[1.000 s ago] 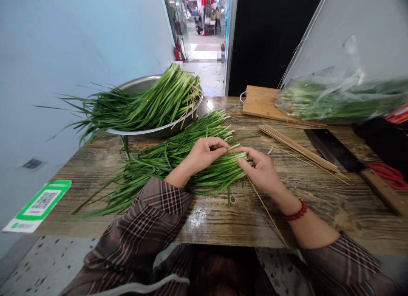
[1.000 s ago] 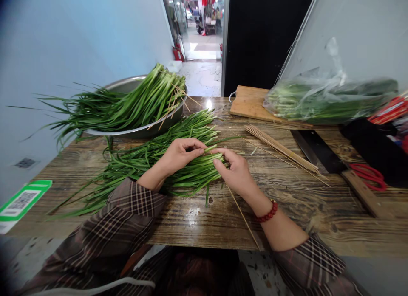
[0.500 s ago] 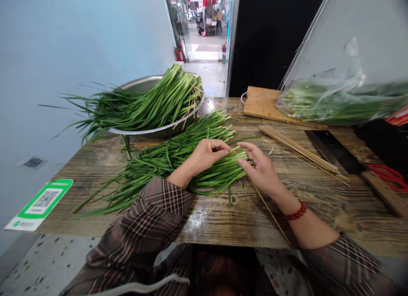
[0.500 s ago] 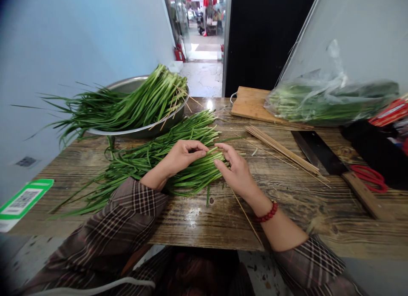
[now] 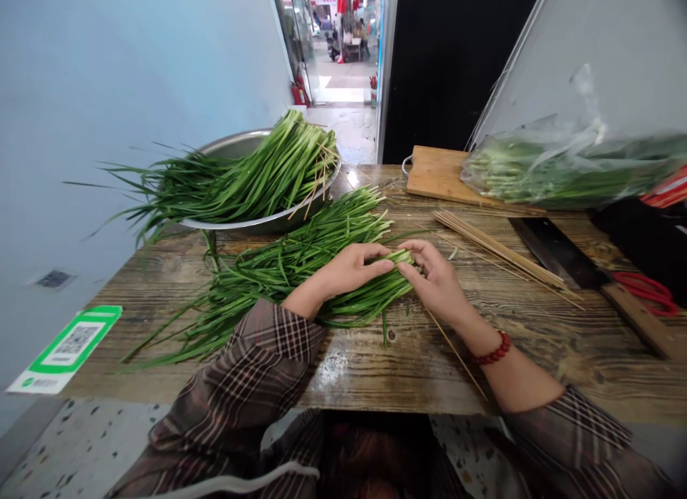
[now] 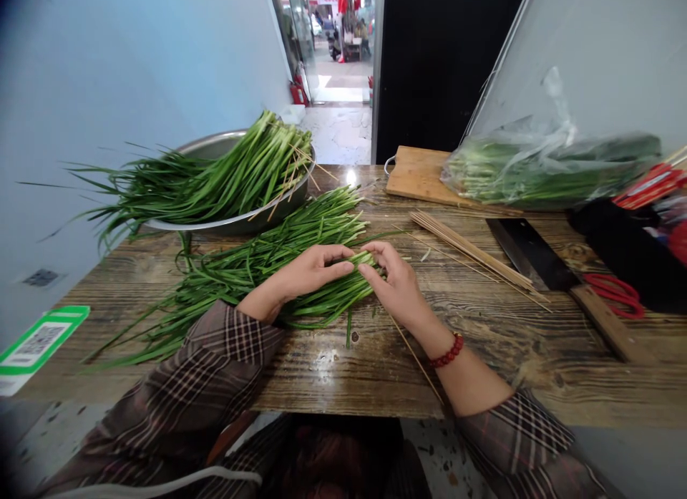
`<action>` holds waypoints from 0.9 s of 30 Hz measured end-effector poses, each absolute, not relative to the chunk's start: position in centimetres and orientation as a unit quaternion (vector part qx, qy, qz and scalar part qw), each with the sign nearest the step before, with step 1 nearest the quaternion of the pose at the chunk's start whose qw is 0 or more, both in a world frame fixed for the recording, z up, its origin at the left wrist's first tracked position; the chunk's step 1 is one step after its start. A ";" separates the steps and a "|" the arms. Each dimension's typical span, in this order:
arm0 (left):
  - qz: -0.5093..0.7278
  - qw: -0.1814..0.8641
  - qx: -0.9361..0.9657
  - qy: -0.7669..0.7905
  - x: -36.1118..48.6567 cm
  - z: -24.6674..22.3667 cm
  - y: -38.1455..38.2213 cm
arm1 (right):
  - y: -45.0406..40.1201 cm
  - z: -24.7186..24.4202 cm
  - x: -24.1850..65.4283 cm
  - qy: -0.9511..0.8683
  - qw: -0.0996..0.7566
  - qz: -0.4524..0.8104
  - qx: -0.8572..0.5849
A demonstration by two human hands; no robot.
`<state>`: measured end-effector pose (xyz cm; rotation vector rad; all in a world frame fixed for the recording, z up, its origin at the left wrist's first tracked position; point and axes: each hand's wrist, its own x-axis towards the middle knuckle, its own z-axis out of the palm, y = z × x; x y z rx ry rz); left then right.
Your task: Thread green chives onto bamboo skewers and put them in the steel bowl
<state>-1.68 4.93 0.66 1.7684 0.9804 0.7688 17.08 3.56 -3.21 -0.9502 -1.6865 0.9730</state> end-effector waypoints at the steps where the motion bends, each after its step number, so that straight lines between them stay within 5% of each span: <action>1: 0.306 0.475 0.725 0.394 -1.7 0.6 4.9 | 3.6 -3.1 17.1 -0.690 0.466 0.394 -0.389; 8: 0.373 0.482 0.660 0.439 -2.8 1.0 5.5 | 3.5 -1.9 18.3 -0.659 0.462 0.429 -0.410; 15: 0.425 0.456 0.637 0.454 -3.9 1.5 5.8 | 3.1 -1.1 18.8 -0.763 0.328 0.377 -0.409; 27: 0.378 0.467 0.672 0.433 -3.7 0.4 6.1 | 2.8 -1.7 18.5 -0.800 0.347 0.290 -0.394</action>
